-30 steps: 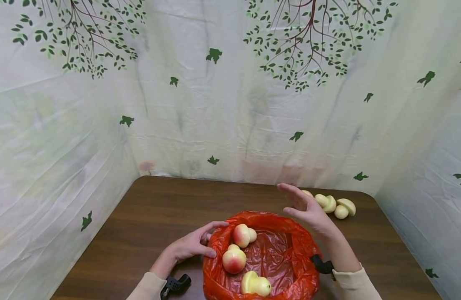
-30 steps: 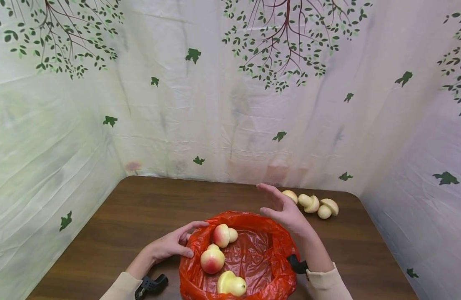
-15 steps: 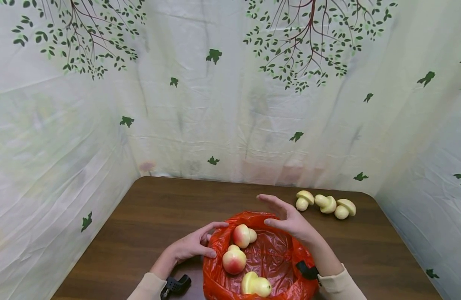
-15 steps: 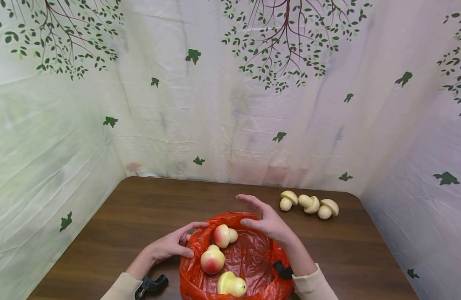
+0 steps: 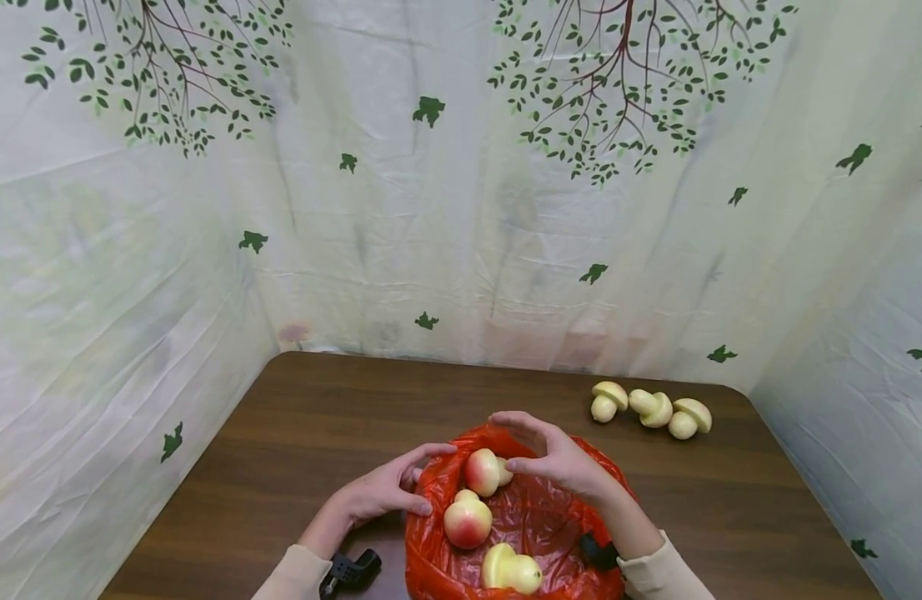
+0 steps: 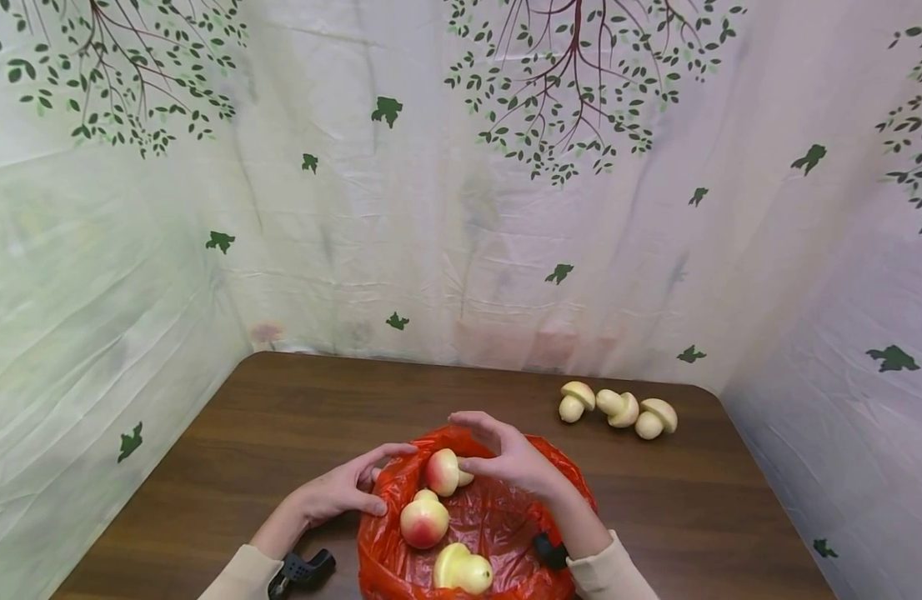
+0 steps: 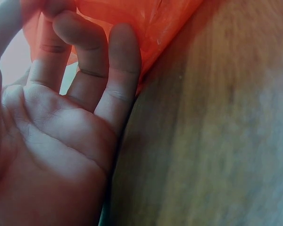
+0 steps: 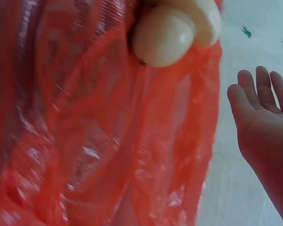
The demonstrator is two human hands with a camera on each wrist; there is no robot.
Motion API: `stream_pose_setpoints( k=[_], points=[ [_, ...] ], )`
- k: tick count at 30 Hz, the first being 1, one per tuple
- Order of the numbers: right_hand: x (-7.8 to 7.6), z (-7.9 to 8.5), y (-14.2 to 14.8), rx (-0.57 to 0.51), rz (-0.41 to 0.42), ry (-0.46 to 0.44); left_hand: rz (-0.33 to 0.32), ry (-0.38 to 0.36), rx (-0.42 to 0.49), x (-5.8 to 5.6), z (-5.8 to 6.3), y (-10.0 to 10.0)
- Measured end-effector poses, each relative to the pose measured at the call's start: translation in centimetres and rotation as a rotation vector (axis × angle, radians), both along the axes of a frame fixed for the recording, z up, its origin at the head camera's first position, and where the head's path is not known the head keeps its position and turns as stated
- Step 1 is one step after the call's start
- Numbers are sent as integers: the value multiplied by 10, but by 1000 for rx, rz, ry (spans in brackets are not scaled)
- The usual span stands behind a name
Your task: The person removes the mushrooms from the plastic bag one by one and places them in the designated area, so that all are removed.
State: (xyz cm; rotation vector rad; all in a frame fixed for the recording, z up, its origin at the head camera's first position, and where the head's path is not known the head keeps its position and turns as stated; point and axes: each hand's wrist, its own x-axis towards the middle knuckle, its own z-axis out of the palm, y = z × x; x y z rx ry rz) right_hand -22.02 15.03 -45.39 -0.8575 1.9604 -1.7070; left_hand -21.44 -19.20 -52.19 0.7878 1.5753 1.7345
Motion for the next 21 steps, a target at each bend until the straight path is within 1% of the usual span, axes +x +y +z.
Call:
stream_pose_setpoints(
  k=[7, 14, 21],
  points=[
    [-2, -13, -7, 41, 15, -29, 4, -10, -22, 0, 1, -1],
    [-2, -21, -12, 67, 28, -50, 6, -22, -23, 0, 1, -1],
    [-3, -29, -15, 113, 49, -10, 5, -28, -9, 0, 1, 0]
  ],
)
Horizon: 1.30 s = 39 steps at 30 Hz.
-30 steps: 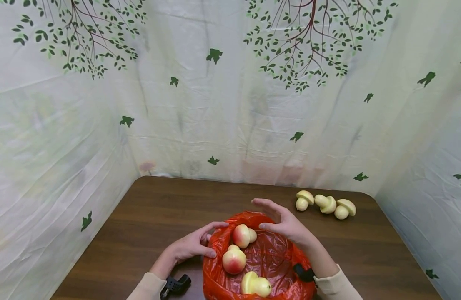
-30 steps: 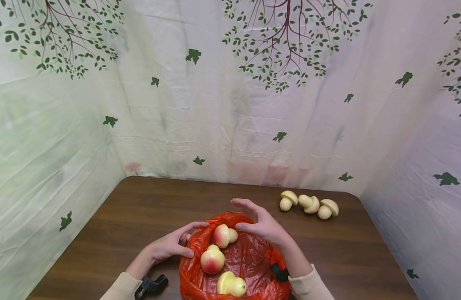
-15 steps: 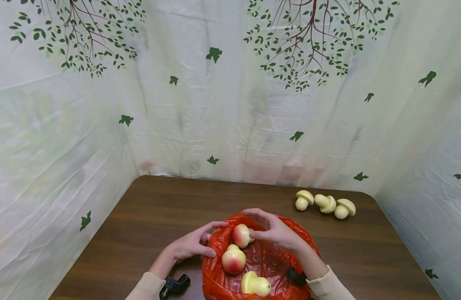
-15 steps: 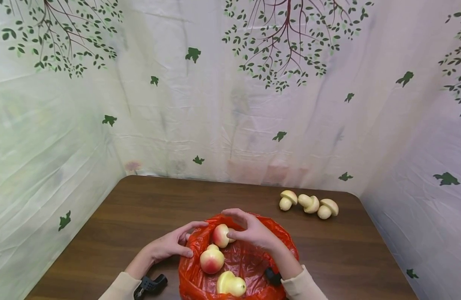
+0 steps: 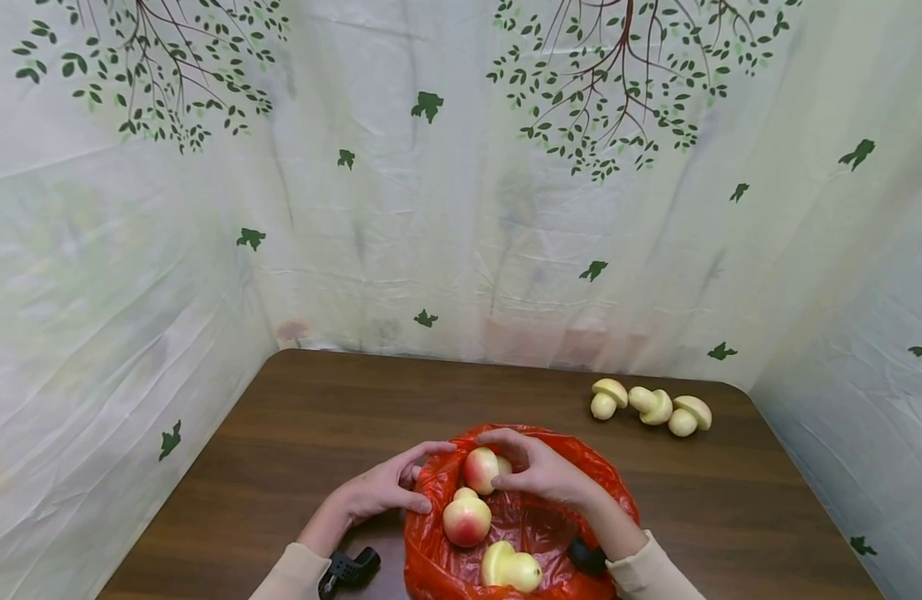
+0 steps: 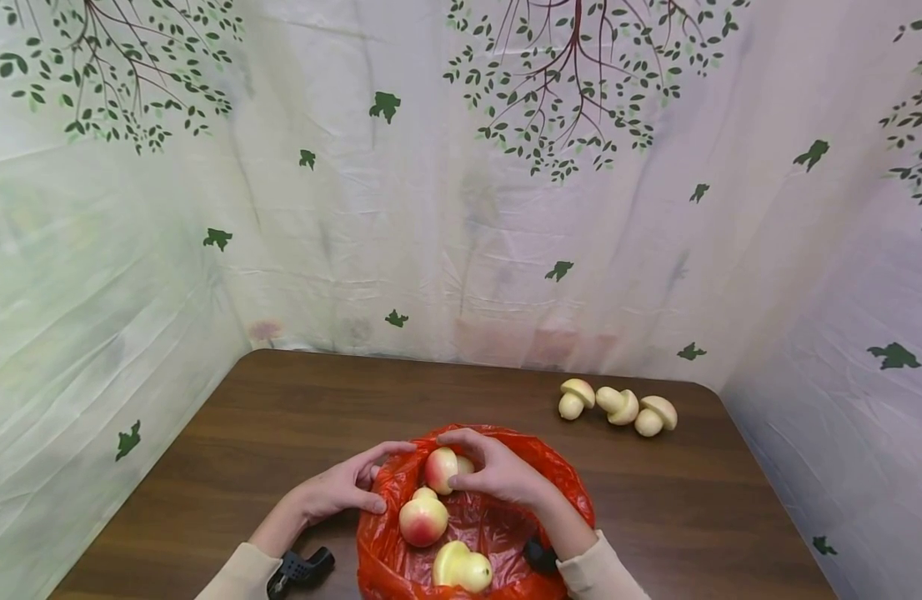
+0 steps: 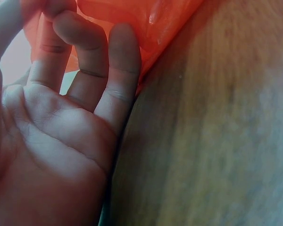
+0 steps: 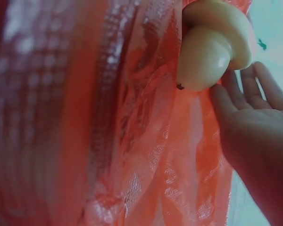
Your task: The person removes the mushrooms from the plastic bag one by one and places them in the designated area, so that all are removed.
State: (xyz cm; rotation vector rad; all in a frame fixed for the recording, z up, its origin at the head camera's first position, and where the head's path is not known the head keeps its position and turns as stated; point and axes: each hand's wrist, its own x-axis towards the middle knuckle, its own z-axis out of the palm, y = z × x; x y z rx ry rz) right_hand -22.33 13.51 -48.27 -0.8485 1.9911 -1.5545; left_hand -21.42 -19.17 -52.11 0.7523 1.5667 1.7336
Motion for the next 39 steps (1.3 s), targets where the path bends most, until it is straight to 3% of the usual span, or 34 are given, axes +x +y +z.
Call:
stream_pose_setpoints(
  k=[16, 29, 39],
  points=[
    [0, -12, -5, 158, -48, 159, 8, -9, 2, 1, 0, 1],
    [0, -10, -5, 173, -67, 161, 2, -7, 9, 1, 0, 1],
    [4, 2, -3, 79, -71, 95, -6, -4, 14, 0, 0, 0]
  ],
)
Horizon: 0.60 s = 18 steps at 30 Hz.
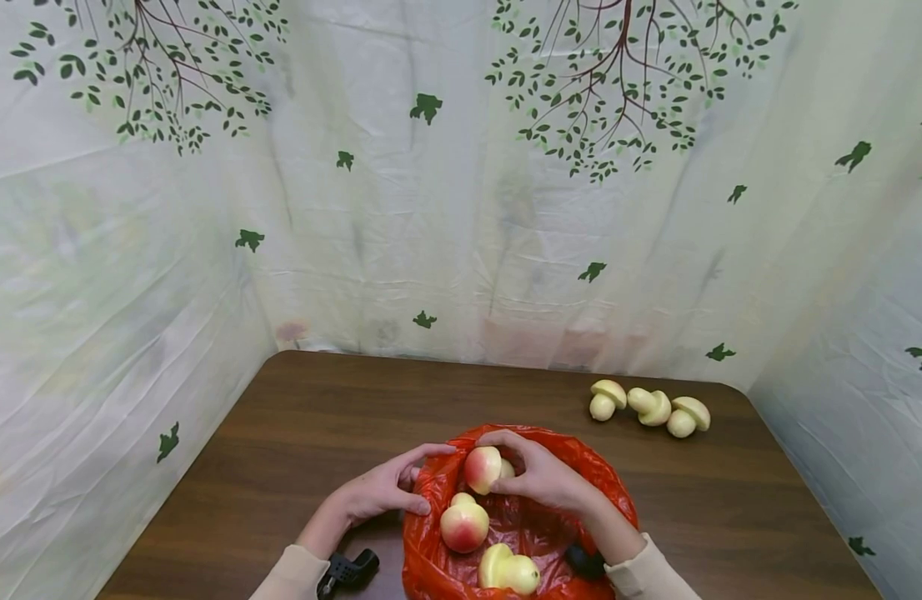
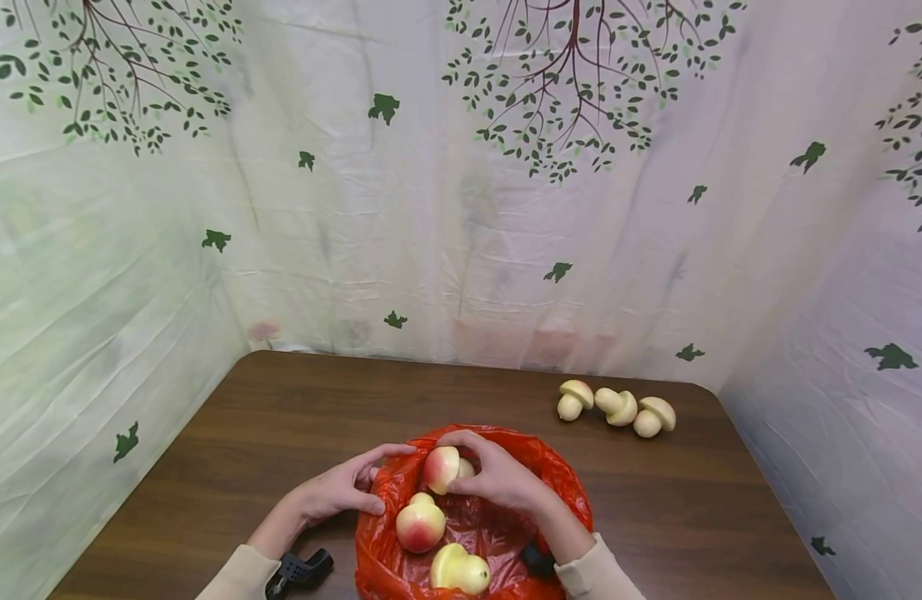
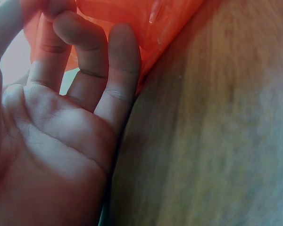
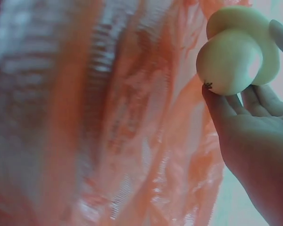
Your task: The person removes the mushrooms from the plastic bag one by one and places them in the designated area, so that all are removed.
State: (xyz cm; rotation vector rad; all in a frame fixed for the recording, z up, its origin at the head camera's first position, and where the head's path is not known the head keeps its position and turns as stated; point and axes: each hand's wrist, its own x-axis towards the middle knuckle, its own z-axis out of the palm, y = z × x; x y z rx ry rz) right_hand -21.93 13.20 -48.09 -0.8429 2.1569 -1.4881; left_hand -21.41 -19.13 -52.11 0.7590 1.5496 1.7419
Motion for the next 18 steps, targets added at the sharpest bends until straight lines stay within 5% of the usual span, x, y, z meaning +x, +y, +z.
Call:
stream_pose_setpoints(
  k=[10, 18],
  points=[
    [5, 27, 16, -77, -10, 58, 3, 0, 2, 1, 1, 0],
    [-2, 49, 48, -167, -126, 48, 10, 6, 5, 1, 1, 1]
  ],
)
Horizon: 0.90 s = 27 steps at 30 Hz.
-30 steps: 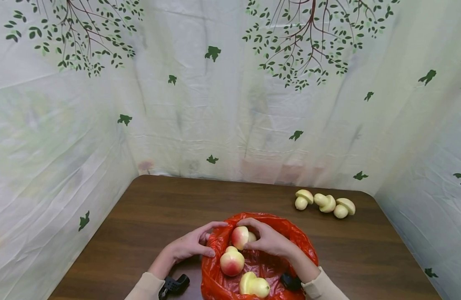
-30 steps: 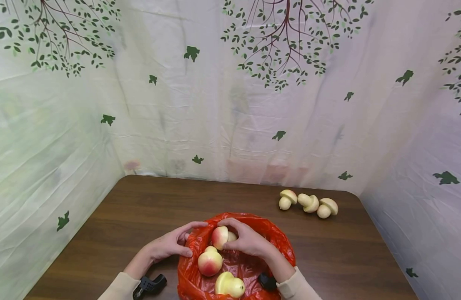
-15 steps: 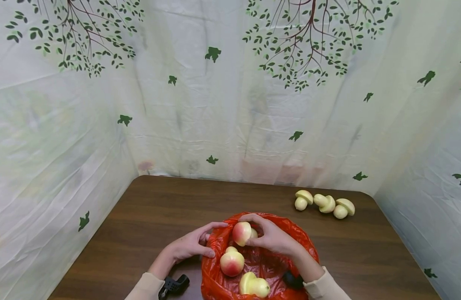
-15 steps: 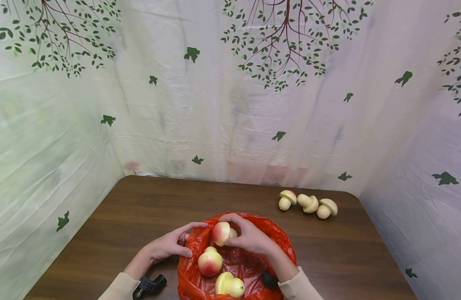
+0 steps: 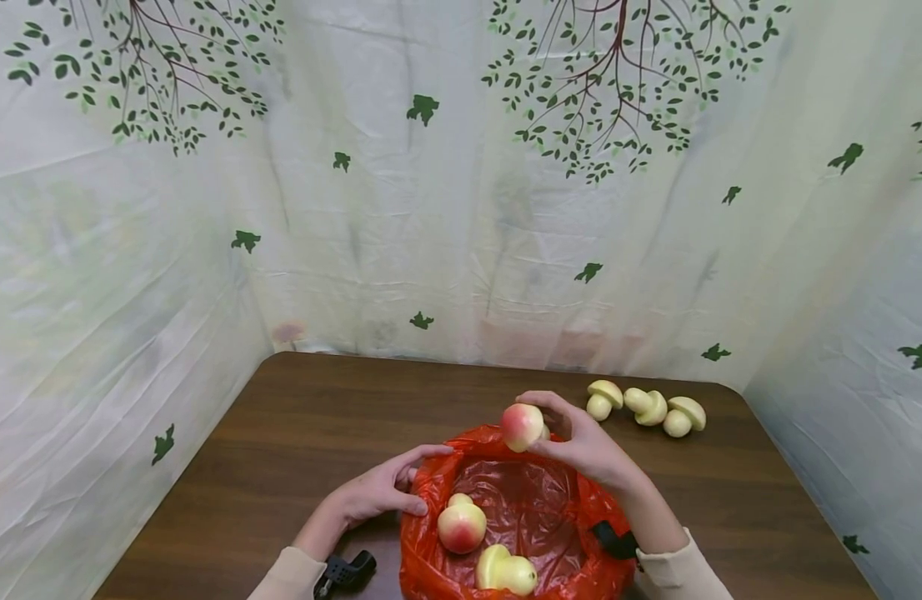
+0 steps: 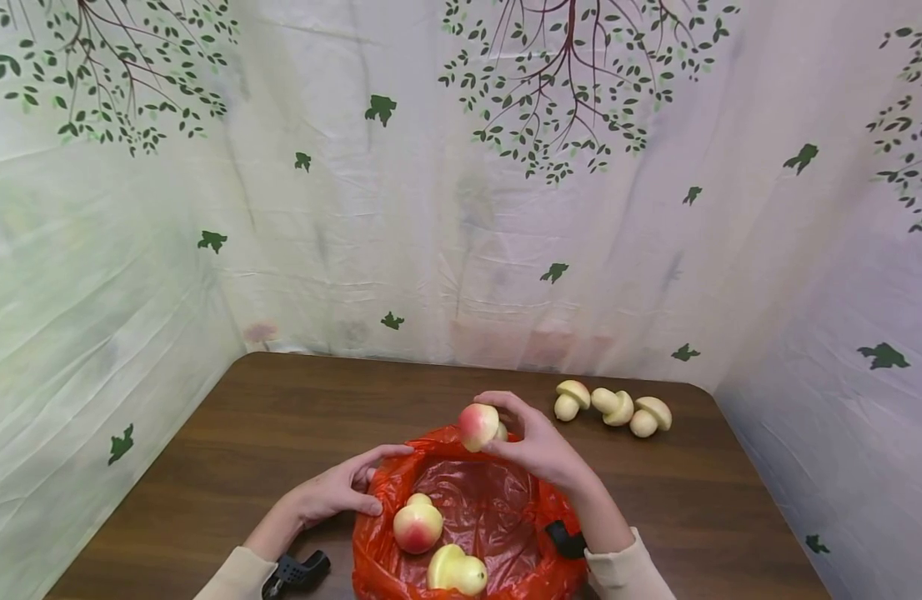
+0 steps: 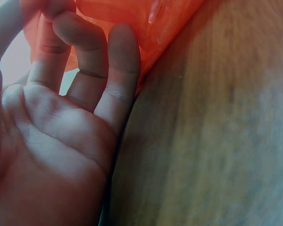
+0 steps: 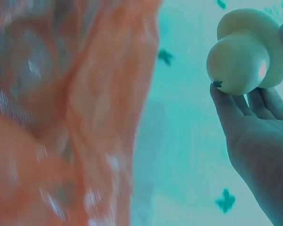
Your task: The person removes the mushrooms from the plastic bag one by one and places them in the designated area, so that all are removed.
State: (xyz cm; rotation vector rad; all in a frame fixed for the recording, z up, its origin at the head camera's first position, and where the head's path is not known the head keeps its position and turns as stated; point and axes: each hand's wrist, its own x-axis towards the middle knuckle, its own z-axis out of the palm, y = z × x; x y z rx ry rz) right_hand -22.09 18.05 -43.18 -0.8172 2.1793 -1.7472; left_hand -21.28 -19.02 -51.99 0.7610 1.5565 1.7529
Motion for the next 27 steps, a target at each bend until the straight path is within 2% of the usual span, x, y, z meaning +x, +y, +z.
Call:
stream_pose_setpoints(
  k=[4, 9, 14, 22, 27],
  points=[
    [-6, 4, 22, -29, -61, 25, -1, 0, 2, 0, -1, 0],
    [-13, 3, 50, -74, -109, 14, 2, -5, -2, 0, -1, -1],
    [-16, -1, 70, -54, -174, 40, -1, -9, 2, -1, -1, 1],
    [-16, -20, 91, -8, -223, 59, -1, -7, -2, -1, -2, 0],
    [-21, -33, 107, 26, -281, 25, 4, -6, -4, 0, -1, -1]
  ],
)
